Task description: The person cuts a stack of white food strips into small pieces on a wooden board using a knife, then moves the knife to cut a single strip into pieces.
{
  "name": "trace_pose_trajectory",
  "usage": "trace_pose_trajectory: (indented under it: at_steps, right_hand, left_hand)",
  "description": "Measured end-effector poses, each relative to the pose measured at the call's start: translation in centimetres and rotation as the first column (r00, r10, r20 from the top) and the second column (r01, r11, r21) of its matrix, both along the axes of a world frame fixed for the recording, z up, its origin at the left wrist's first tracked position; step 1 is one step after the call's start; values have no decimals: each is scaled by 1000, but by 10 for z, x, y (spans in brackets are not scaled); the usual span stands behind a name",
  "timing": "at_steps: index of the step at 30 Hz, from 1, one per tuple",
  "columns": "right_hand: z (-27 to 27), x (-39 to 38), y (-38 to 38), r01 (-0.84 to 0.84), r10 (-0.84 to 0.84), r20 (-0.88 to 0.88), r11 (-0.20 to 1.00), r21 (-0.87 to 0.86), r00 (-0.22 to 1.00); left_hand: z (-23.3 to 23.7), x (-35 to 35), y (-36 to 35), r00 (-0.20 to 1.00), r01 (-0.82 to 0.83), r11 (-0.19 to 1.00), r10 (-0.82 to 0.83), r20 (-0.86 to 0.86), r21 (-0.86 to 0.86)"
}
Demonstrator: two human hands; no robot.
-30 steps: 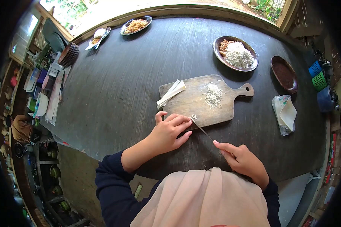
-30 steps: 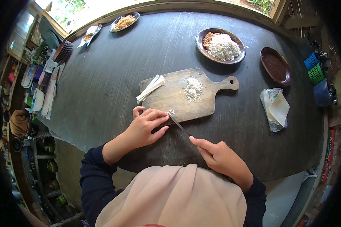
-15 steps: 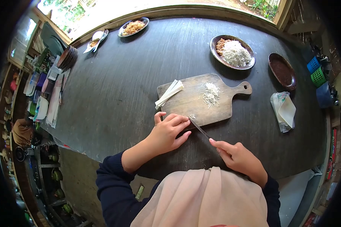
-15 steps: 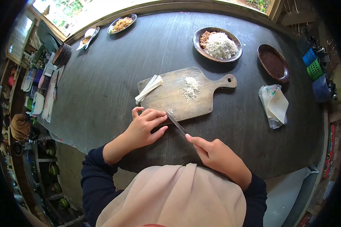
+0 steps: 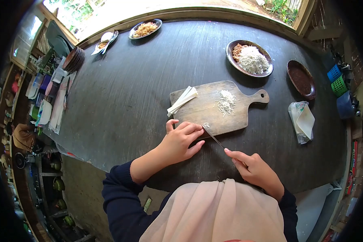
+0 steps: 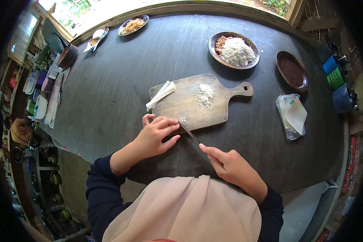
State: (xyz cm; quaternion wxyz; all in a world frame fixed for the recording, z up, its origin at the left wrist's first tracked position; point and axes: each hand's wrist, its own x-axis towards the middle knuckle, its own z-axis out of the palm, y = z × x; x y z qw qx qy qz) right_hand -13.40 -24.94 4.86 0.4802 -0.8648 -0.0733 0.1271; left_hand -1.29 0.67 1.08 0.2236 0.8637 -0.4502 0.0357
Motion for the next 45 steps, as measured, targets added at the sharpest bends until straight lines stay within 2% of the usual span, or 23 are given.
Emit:
trace_pose_trajectory:
  at_steps: [10, 16, 18, 27, 36, 40, 45]
  right_hand:
    - [-4, 5, 2, -11, 11, -40, 1000, 0, 999]
    - [-7, 3, 4, -4, 4, 26, 1000, -4, 1000]
    - [-4, 0, 1, -12, 12, -30, 1000, 1, 999]
    - [4, -3, -7, -33, 32, -83, 999, -11, 996]
    - [-4, -1, 1, 20, -21, 19, 999, 30, 1000]
    - [-3, -1, -1, -5, 5, 22, 1000, 7, 1000]
    - [-1, 1, -7, -3, 6, -103, 999, 34, 995]
  left_hand:
    - [-1, 0, 0, 1000, 5, 1000, -5, 2, 1]
    - [0, -1, 0, 1000, 3, 1000, -4, 22, 31]
    - [0, -1, 0, 1000, 3, 1000, -4, 27, 31]
    - [-1, -2, -1, 999, -5, 999, 4, 49, 39]
    - [1, -1, 0, 999, 3, 999, -4, 35, 34]
    - [1, -1, 0, 999, 7, 999, -8, 32, 35]
    - [1, -1, 0, 998, 11, 999, -14, 57, 43]
